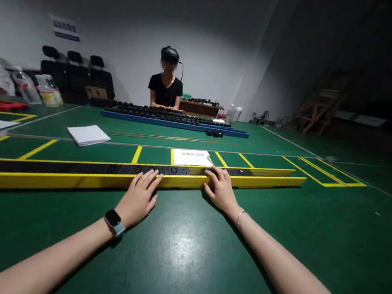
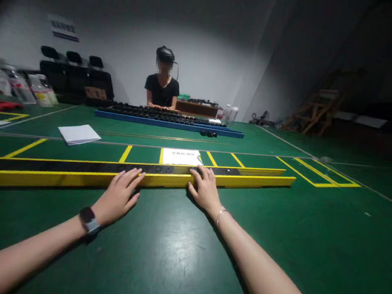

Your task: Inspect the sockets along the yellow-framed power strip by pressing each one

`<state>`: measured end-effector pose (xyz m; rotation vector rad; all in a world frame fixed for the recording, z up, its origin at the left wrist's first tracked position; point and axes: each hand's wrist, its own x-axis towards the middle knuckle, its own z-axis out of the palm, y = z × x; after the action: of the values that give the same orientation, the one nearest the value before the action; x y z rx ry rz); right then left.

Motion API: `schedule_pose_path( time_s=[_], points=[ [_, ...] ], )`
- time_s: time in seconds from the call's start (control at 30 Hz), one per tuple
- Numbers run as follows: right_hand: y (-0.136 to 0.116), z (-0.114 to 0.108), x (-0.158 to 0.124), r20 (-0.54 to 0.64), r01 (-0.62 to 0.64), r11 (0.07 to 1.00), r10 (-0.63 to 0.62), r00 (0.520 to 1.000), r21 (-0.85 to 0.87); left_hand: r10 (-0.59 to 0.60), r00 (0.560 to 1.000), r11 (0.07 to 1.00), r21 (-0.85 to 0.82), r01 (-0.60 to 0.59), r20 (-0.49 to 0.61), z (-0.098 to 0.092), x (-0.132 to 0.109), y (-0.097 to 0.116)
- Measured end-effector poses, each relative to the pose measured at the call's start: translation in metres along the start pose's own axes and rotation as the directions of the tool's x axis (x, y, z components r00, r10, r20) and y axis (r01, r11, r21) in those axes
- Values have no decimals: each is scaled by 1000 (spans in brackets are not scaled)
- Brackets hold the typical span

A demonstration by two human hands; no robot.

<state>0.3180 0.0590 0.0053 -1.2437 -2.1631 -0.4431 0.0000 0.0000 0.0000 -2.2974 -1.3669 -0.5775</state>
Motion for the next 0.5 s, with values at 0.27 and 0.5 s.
schedule_pose_path(
  time_s=[0.27, 0.5],
  points=[
    [1, 1, 0, -21, 2, 999, -3, 1000, -33, -3, 1000, 999, -38, 2, -17, -3, 1, 0],
    [1, 3, 0, -33, -33, 998, 31, 999, -44, 4, 1000, 999, -33, -5, -21, -3, 1, 0]
  ],
)
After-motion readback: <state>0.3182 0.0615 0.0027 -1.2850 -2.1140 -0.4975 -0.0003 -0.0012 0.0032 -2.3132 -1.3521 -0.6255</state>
